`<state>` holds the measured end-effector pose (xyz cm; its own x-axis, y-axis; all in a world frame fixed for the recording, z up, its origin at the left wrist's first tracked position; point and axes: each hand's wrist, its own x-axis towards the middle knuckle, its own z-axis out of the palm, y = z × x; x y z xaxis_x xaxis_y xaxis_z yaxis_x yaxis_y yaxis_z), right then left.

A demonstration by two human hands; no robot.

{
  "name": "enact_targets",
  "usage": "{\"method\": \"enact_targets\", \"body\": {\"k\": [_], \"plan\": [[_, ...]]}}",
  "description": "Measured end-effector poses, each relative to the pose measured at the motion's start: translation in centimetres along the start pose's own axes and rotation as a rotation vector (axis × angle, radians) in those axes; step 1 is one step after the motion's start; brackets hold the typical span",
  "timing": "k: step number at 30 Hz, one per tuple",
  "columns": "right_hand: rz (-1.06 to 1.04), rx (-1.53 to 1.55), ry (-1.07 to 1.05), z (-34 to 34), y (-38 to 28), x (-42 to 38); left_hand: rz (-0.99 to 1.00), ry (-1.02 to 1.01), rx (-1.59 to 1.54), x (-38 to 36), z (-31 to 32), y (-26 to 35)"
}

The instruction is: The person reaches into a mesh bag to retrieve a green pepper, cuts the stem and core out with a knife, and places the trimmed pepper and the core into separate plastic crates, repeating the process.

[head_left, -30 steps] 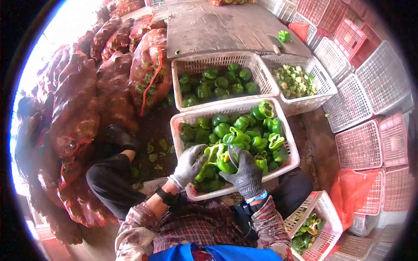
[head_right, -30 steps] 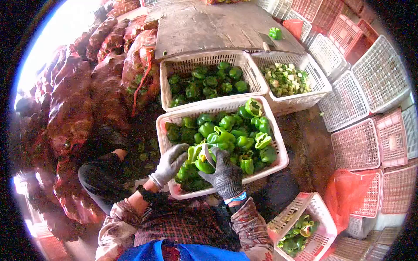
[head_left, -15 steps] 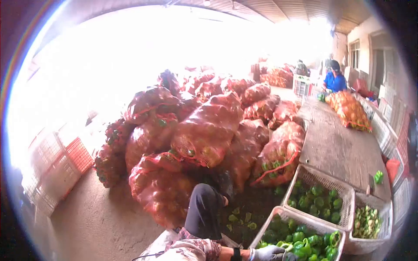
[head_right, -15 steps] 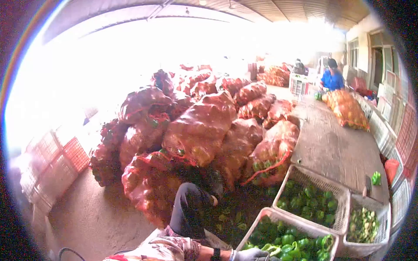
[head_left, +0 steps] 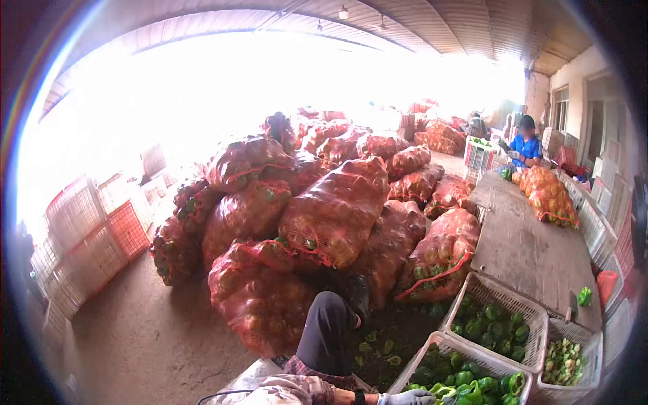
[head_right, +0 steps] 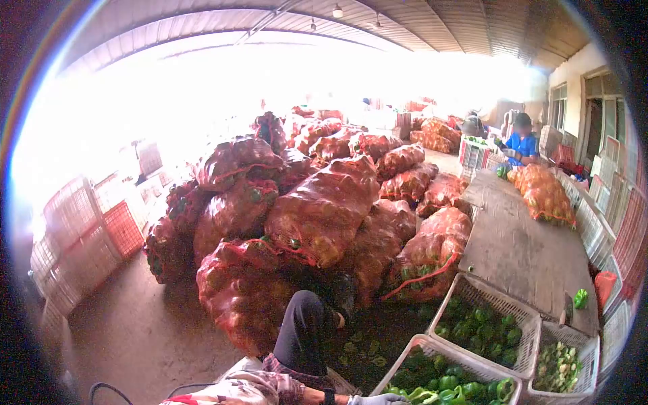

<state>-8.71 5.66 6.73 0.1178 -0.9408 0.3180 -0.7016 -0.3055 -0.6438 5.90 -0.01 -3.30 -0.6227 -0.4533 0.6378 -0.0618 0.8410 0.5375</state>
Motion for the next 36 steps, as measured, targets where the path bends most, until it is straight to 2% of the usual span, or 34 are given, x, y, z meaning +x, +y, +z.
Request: {"method": "enact_targets", "body": {"k": [1,2,4,6,7,8,9,10,11,12,13,14,16,18,20,21,23,25,28,29,30,31,33,34,36], "plan": [[0.027,0.048,0.000,0.0,-0.2,0.1,0.026,0.031,-0.036,0.3,-0.5,0.2],[0.053,0.099,0.005,0.0,-0.6,0.3,-0.035,-0.097,0.009,2.0,-3.8,3.2],[0.097,0.190,0.025,-0.1,-0.7,0.5,0.017,-0.124,-0.036,-0.2,-1.2,-2.0],[0.140,0.306,0.075,-0.3,-0.6,0.6,-0.040,-0.128,-0.105,-1.0,-1.0,-2.3],[0.163,0.381,0.111,-0.5,-0.3,0.7,-0.299,-0.188,-0.402,-0.2,-1.8,-0.9],[0.191,0.462,0.159,-0.7,-0.1,0.7,-0.608,-0.142,-0.776,0.8,-2.9,0.6],[0.224,0.545,0.210,-0.9,0.4,0.3,-0.896,-0.012,-1.049,1.6,-3.8,1.8],[0.273,0.634,0.271,-1.2,0.5,0.1,-0.780,0.202,-1.197,6.0,-7.5,6.8],[0.326,0.706,0.343,-1.5,1.1,-0.1,-0.768,0.214,-1.188,8.2,-8.3,7.7],[0.358,0.757,0.426,-1.3,2.3,0.2,-0.787,0.092,-1.373,8.3,-8.1,6.1],[0.377,0.732,0.508,-1.0,4.3,-0.3,-0.854,0.217,-1.307,8.5,-7.6,5.3],[0.345,0.391,0.487,-1.1,6.1,-0.5,-0.864,0.359,-1.423,8.8,-7.3,5.9],[0.279,-0.097,0.391,-2.0,8.4,-0.8,-0.816,0.298,-1.470,8.2,-5.7,3.6],[0.472,0.017,0.210,-3.7,8.4,-1.2,-0.869,0.266,-1.453,8.6,-4.5,3.3],[0.540,0.182,0.290,-3.4,9.1,-3.0,-0.944,0.186,-1.485,9.3,-3.1,2.6],[0.560,0.319,0.351,-3.8,8.1,-3.0,-1.071,0.167,-1.324,10.0,-2.5,3.0],[0.394,0.399,0.371,-1.5,10.0,-3.6,-1.121,-0.030,-1.128,9.5,0.2,1.7],[0.290,0.075,0.290,-2.8,9.2,-3.1,-0.832,-0.193,-0.709,9.6,2.9,1.9],[0.679,0.031,0.216,-4.8,8.2,-3.1,-0.570,-0.250,-0.220,11.3,4.7,1.9],[0.508,0.034,0.394,-4.5,9.1,-3.7,-0.511,-0.245,-0.123,12.3,5.0,1.9],[0.488,0.000,0.516,-5.4,9.0,-3.8,-0.628,-0.289,-0.323,13.4,5.5,1.6],[0.461,-0.034,0.638,-6.4,8.9,-3.8,-0.929,-0.402,-0.412,14.4,6.2,0.2],[0.697,0.246,0.719,-6.5,10.1,-5.2,-0.990,-0.087,-0.955,18.6,8.1,-2.0],[0.698,0.222,0.757,-5.2,12.4,-6.4,-0.892,-0.067,-0.986,21.3,8.6,-2.7],[0.701,0.237,0.791,-5.0,13.1,-7.7,-0.389,-0.070,-0.619,27.8,8.5,-2.6]]}}
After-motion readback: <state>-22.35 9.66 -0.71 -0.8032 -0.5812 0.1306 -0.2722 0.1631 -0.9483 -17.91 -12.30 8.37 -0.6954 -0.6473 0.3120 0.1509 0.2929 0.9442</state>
